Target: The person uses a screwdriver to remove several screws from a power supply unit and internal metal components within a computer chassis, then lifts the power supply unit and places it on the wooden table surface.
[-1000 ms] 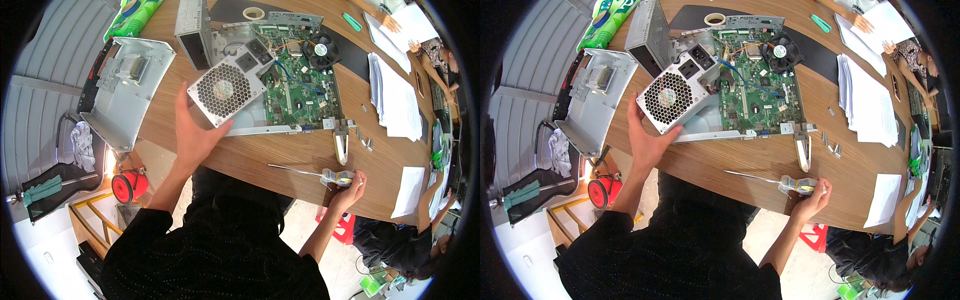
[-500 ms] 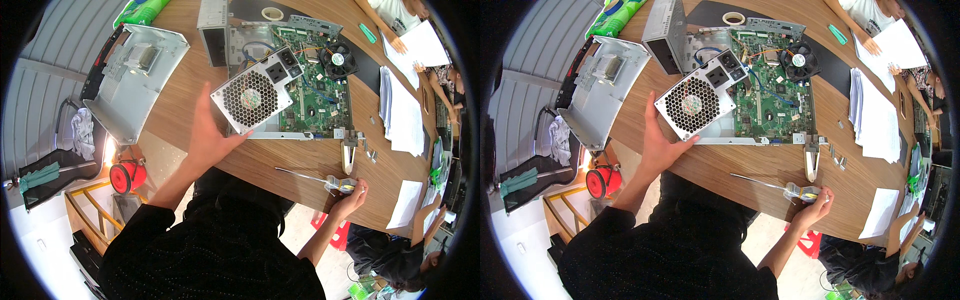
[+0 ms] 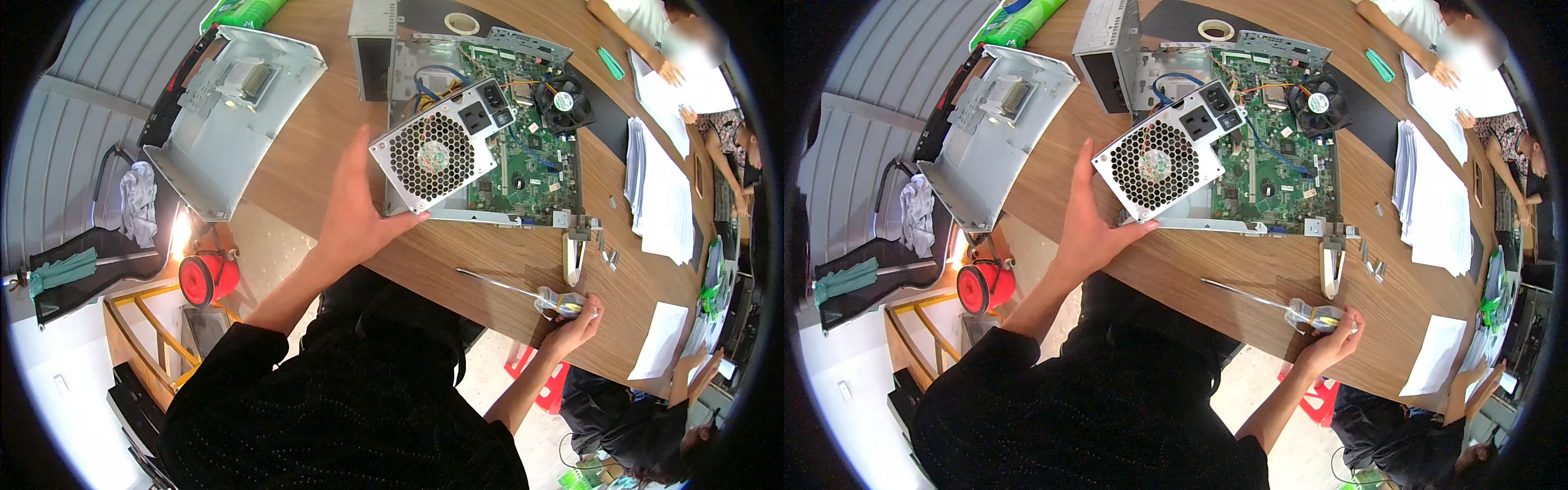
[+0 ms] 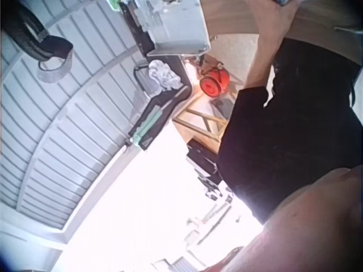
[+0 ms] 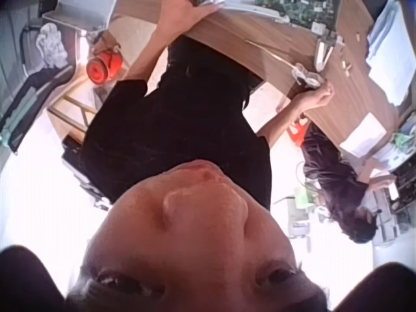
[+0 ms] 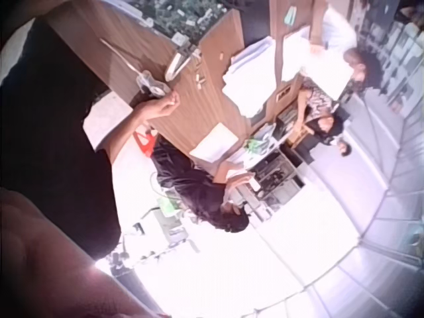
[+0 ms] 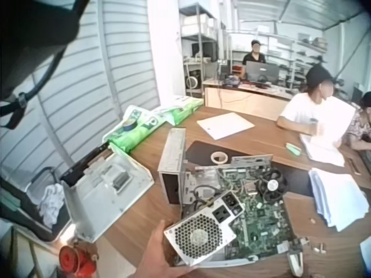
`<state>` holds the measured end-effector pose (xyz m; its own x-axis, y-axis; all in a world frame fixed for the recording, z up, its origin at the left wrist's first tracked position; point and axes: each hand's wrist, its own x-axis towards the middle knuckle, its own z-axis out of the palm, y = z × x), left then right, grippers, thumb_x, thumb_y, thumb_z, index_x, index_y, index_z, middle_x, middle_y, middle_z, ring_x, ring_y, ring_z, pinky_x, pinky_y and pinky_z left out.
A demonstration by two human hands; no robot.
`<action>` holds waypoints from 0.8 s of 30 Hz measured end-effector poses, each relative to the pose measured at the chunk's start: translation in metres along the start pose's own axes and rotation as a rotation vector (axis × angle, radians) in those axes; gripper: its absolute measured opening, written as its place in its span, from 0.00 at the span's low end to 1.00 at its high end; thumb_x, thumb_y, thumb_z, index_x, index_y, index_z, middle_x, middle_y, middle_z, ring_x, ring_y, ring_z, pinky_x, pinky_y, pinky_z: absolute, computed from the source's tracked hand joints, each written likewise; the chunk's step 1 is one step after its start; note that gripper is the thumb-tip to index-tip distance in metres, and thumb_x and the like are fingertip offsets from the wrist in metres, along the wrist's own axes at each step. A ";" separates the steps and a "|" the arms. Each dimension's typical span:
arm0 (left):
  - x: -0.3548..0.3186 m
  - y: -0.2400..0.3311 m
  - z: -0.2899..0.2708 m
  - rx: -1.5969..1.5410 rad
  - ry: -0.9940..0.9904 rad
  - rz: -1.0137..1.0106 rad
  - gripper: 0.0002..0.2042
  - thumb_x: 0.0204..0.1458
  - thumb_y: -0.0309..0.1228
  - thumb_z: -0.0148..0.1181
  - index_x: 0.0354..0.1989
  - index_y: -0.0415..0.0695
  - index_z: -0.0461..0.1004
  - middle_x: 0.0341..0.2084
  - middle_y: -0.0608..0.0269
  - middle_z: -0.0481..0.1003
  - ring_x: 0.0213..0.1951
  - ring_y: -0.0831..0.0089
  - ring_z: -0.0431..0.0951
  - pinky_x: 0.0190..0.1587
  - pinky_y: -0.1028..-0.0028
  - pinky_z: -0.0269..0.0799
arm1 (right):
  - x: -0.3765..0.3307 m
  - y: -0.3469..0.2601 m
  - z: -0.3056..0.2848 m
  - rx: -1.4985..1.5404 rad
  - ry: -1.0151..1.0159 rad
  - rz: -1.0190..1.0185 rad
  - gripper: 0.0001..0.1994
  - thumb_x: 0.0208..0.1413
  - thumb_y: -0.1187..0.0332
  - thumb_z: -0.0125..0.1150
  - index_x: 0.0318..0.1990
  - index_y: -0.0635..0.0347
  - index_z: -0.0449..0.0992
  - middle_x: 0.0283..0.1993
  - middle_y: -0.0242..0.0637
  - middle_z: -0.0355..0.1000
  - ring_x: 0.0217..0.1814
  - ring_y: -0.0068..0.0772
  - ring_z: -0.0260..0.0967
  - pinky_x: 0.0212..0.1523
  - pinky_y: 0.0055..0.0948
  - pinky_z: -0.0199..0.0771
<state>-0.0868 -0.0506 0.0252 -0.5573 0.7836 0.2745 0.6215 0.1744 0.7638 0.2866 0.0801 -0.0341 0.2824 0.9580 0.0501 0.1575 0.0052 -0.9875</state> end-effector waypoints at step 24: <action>-0.016 0.003 0.005 -0.087 0.263 0.362 0.24 0.37 0.27 0.79 0.46 0.43 0.80 0.42 0.56 0.74 0.44 0.58 0.74 0.44 0.63 0.70 | -0.038 -0.202 0.043 -0.237 -0.174 -1.218 0.12 0.66 0.56 0.53 0.43 0.55 0.71 0.40 0.41 0.76 0.39 0.34 0.74 0.46 0.37 0.77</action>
<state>-0.0734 -0.0599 0.0207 -0.4404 0.6047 0.6636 0.7599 -0.1426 0.6342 0.2029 0.0548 0.1572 -0.2921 0.3923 0.8722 0.3993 0.8787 -0.2615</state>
